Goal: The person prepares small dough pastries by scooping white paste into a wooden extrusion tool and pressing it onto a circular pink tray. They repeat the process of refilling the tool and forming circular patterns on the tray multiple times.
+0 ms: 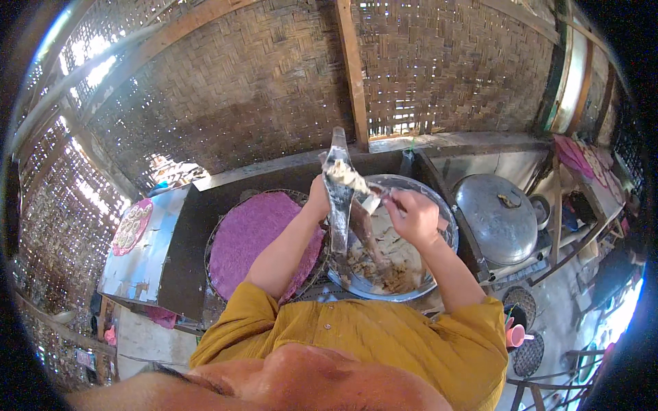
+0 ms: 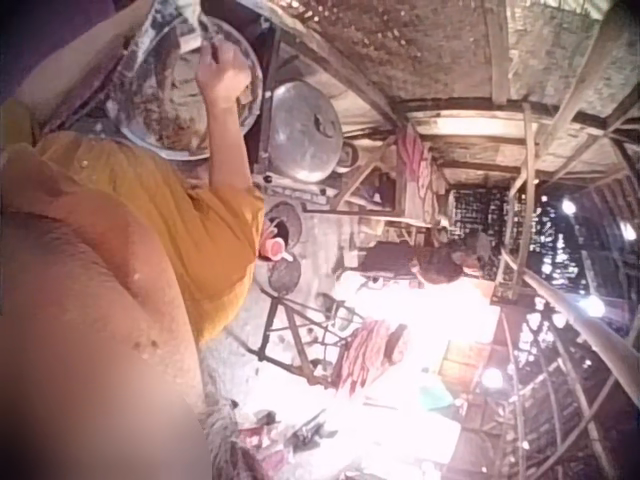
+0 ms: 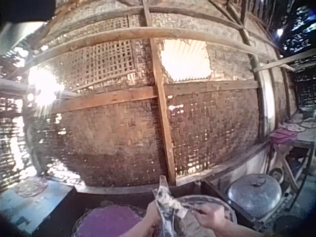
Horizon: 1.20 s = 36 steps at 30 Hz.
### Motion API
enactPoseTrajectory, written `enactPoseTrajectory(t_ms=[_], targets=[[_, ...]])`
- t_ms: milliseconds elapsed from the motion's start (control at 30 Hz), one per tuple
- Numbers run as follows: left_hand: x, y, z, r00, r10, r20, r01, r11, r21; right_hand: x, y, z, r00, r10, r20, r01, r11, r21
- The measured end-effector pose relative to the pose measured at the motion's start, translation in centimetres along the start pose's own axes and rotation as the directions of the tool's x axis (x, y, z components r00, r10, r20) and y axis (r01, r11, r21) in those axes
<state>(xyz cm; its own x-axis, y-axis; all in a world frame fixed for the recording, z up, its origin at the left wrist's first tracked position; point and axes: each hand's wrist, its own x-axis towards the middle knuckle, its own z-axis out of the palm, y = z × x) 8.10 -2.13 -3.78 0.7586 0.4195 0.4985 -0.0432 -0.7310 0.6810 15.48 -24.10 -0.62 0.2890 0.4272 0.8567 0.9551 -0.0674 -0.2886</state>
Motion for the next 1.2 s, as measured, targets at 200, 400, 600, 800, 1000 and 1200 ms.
enactPoseTrajectory(t_ms=[200,400,600,800,1000,1200], targets=[[0.1,-2.7,-1.4,0.891,-0.441,0.104,0.358,0.546,-0.757,-0.1,-0.7,-3.6,0.849,0.218,0.481,-0.354,0.911,0.211],[-1.5,4.7,-2.7,1.000,0.006,-0.002,-0.006,0.966,0.257,5.6,0.7,-7.6,0.807,0.013,0.590,-0.014,1.000,-0.003],[-2.4,4.6,-0.6,0.999,0.037,0.006,-0.037,0.970,0.241,9.5,-3.1,-7.8,0.625,0.099,0.774,0.280,0.898,-0.341],[-2.7,5.0,-0.4,1.000,0.021,0.020,-0.026,0.964,0.264,9.9,-5.4,-5.2,0.570,-0.021,0.821,0.425,0.863,-0.274],[-2.1,3.4,-1.7,0.997,-0.029,0.072,0.008,0.963,0.270,7.9,-4.6,-1.6,0.509,-0.591,0.626,0.828,0.534,-0.169],[-1.5,1.7,-3.4,0.999,-0.014,0.033,0.008,0.984,0.179,8.2,-2.3,-6.1,0.772,-0.539,0.338,0.622,0.751,-0.223]])
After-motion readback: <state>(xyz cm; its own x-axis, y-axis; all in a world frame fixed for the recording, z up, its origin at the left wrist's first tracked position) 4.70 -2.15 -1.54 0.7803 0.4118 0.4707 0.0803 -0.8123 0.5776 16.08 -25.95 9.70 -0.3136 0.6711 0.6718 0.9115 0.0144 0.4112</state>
